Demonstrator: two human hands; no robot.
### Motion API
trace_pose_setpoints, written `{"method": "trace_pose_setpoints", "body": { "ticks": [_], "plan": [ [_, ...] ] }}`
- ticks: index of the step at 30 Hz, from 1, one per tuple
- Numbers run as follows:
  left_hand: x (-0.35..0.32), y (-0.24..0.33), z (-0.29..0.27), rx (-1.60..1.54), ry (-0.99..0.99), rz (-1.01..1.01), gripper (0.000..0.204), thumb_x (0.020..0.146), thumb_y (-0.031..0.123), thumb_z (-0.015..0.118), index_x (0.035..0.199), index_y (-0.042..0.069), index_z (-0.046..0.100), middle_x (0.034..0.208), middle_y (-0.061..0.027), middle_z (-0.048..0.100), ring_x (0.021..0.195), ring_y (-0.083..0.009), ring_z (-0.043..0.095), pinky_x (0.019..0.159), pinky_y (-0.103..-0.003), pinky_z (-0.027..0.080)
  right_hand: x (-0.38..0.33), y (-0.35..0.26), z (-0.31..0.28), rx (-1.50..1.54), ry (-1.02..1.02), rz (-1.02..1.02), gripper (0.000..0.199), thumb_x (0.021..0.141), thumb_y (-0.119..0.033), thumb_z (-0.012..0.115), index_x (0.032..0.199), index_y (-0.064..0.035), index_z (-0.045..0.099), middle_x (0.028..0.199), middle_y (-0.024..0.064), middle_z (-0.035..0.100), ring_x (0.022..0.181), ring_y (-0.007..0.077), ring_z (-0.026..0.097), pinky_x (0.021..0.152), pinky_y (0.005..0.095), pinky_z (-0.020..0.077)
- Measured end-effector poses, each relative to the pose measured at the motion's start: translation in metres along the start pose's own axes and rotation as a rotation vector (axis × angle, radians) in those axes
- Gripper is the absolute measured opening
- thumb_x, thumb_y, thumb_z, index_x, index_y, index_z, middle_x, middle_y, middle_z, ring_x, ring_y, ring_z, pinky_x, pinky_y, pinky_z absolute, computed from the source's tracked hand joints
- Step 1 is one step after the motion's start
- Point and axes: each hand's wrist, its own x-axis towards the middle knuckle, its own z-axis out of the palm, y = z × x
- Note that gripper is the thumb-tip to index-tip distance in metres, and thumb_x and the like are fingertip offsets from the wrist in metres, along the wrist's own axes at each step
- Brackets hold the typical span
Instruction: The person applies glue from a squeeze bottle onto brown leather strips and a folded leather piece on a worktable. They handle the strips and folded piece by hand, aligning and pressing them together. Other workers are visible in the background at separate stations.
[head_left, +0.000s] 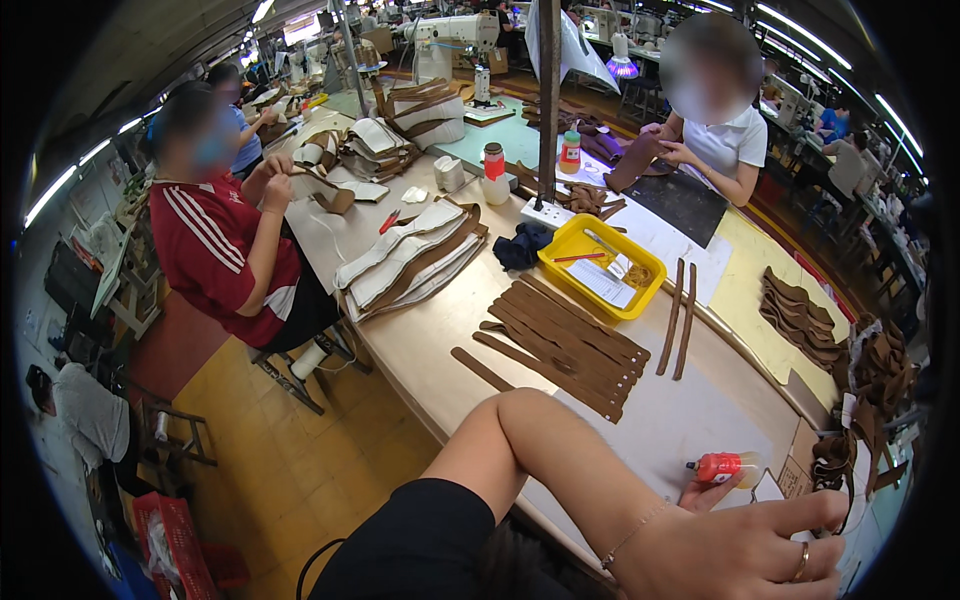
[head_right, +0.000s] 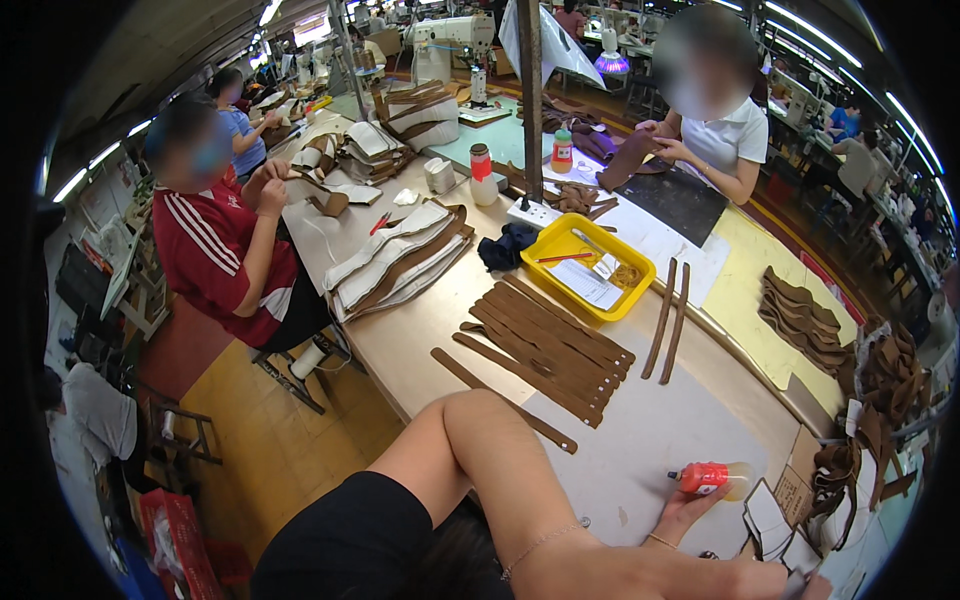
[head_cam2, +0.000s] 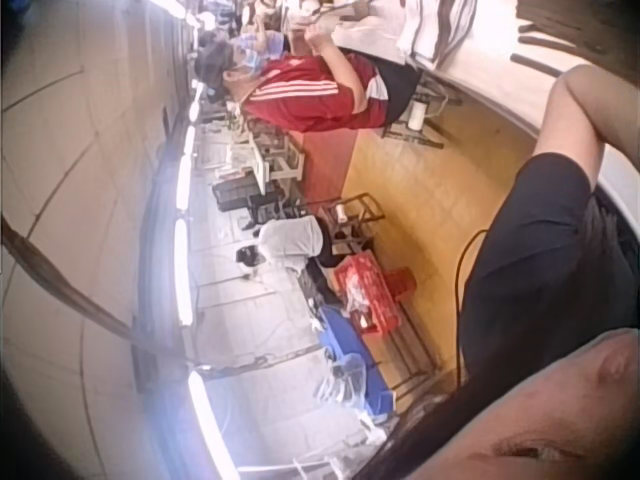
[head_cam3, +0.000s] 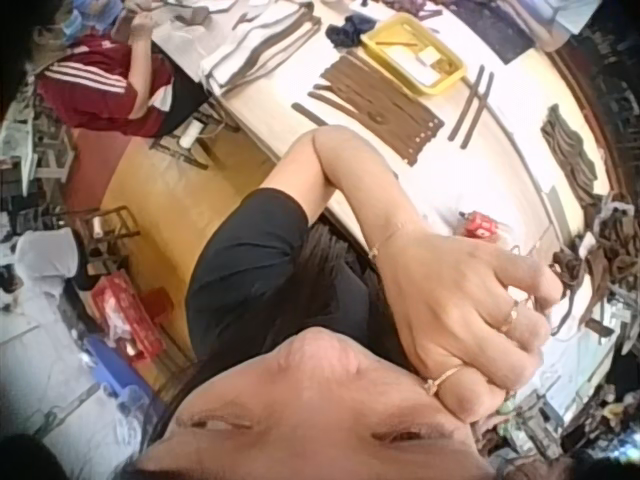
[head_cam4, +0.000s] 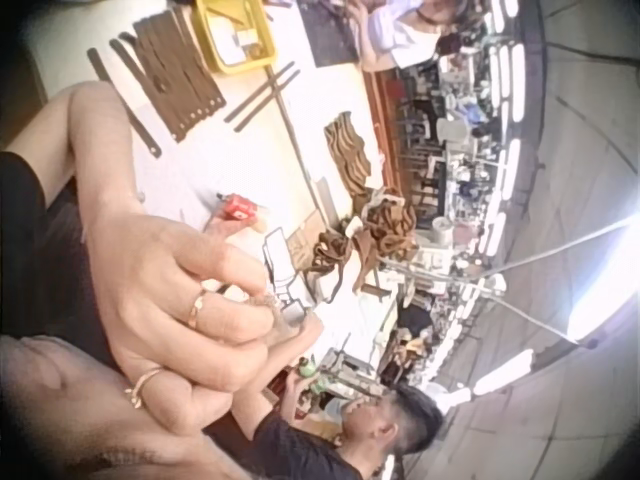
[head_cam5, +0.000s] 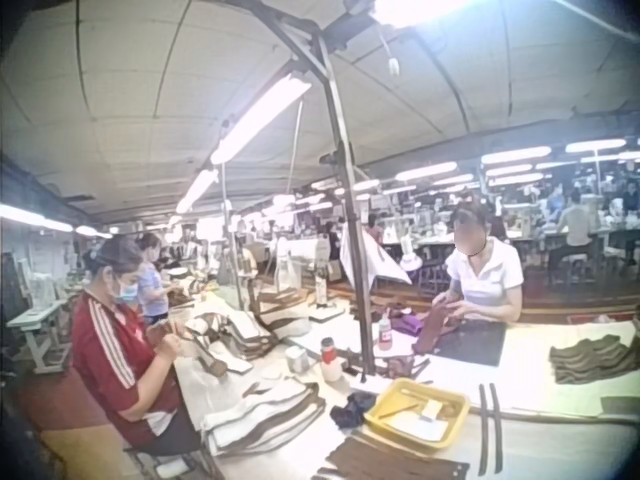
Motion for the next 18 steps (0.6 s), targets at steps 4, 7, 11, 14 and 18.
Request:
{"method": "trace_pose_setpoints", "body": {
  "ticks": [4, 7, 11, 14, 18],
  "plan": [
    [0.002, -0.001, -0.013, -0.022, -0.085, -0.016, 0.025, 0.096, 0.02, 0.045, 0.073, 0.011, 0.049, 0.073, -0.0071, 0.055, 0.063, -0.0207, 0.052, 0.071, -0.04, 0.042, 0.009, -0.002, -0.014, 0.01, 0.018, -0.03, 0.061, 0.084, -0.06, 0.062, 0.11, -0.0051, 0.054, 0.093, 0.008, 0.06, 0.076, 0.0207, 0.06, 0.067, 0.0341, 0.0535],
    [0.0, -0.004, -0.026, -0.043, -0.118, 0.002, 0.022, 0.095, 0.017, 0.046, 0.074, 0.01, 0.048, 0.075, -0.0082, 0.057, 0.064, -0.0215, 0.055, 0.071, -0.04, 0.042, 0.011, -0.001, -0.014, 0.015, 0.004, -0.025, 0.061, 0.084, -0.06, 0.062, 0.11, -0.0051, 0.054, 0.093, 0.0081, 0.06, 0.076, 0.0208, 0.06, 0.067, 0.0342, 0.0536],
    [0.012, 0.007, -0.046, -0.094, -0.204, -0.15, 0.017, 0.092, 0.013, 0.047, 0.075, 0.01, 0.046, 0.074, -0.0081, 0.059, 0.065, -0.0222, 0.057, 0.071, -0.041, 0.043, 0.009, 0.001, -0.015, 0.032, 0.0, -0.01, 0.062, 0.084, -0.06, 0.062, 0.11, -0.005, 0.053, 0.093, 0.0082, 0.06, 0.076, 0.0209, 0.06, 0.066, 0.0343, 0.0537],
    [0.013, 0.011, -0.046, -0.142, -0.226, -0.204, 0.015, 0.091, 0.011, 0.049, 0.077, 0.011, 0.044, 0.073, -0.0071, 0.059, 0.063, -0.0216, 0.056, 0.071, -0.041, 0.042, 0.009, 0.001, -0.016, 0.03, 0.006, -0.008, 0.062, 0.084, -0.06, 0.062, 0.11, -0.0049, 0.053, 0.093, 0.0083, 0.06, 0.076, 0.021, 0.06, 0.066, 0.0343, 0.0538],
    [0.002, -0.006, -0.023, -0.077, -0.091, -0.01, 0.013, 0.089, 0.01, 0.051, 0.078, 0.011, 0.044, 0.073, -0.0057, 0.057, 0.062, -0.0197, 0.054, 0.071, -0.04, 0.042, 0.011, 0.002, -0.015, 0.027, 0.009, -0.011, 0.062, 0.084, -0.06, 0.062, 0.111, -0.0048, 0.053, 0.093, 0.0084, 0.06, 0.076, 0.0211, 0.06, 0.066, 0.0344, 0.054]
  ]
}}
